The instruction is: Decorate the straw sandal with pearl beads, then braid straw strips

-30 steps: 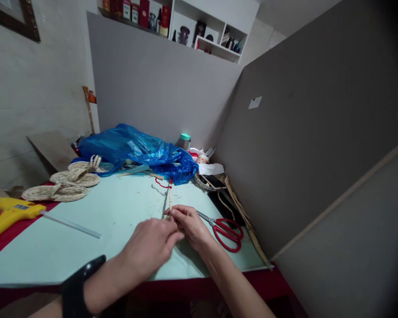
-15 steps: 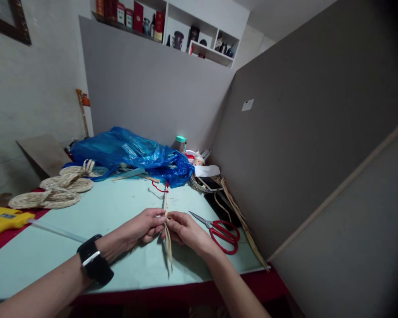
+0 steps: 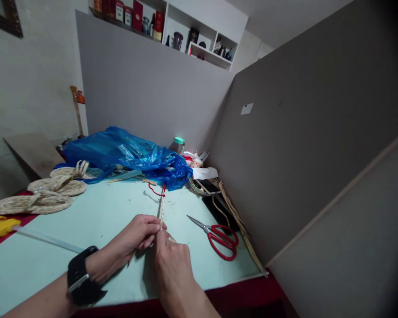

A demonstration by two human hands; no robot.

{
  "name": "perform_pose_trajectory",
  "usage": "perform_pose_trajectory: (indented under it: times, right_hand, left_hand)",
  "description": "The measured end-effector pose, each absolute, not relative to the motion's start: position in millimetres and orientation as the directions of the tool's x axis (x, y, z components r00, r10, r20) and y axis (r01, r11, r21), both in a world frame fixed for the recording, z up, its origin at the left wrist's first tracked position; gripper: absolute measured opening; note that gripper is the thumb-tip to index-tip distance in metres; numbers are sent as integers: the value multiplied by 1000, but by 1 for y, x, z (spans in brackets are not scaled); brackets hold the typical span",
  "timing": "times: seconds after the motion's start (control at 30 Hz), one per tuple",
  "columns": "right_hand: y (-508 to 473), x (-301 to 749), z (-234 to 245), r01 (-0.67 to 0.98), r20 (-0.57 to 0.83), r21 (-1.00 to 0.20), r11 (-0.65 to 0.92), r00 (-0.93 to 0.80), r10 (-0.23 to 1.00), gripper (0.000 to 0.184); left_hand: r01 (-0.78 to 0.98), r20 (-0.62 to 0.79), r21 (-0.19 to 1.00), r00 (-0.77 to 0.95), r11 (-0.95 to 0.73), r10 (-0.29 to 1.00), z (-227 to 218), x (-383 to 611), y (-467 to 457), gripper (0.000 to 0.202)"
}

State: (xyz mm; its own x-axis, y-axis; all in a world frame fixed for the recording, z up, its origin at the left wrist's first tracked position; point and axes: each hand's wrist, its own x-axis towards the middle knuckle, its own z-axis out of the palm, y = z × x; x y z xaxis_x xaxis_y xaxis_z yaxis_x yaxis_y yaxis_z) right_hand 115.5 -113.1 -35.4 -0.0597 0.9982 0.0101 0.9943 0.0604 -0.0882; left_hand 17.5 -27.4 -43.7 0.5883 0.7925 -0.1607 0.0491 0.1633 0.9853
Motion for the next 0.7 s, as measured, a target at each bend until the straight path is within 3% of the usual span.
perform_pose_trajectory:
  times: [0.13,0.27,0.37,0.43,0.7]
  right_hand:
    - [-114,128,-27,982,99,-168,81,-64,993,28]
    - [-110,155,-8,902,301,-431,27,115,947,25]
    - [-99,165,-8,731,199,-674,108,39,979,23]
    - [-90,165,-15,629,141,-765,138,-45,989,26]
    - [-70,163,-44,487,123,-862,141,-69,990,26]
  left_hand:
    - [13,-140,986,622,169,770,-39,14,-26,19]
    - [-5,-107,989,651,145,751,-32,13,-26,24]
    - [-16,-71,994,671,109,738,-30,13,-27,27]
    - [-10,-59,996,672,89,738,-29,12,-28,27]
    - [143,-88,990,651,-8,754,-31,7,-37,27]
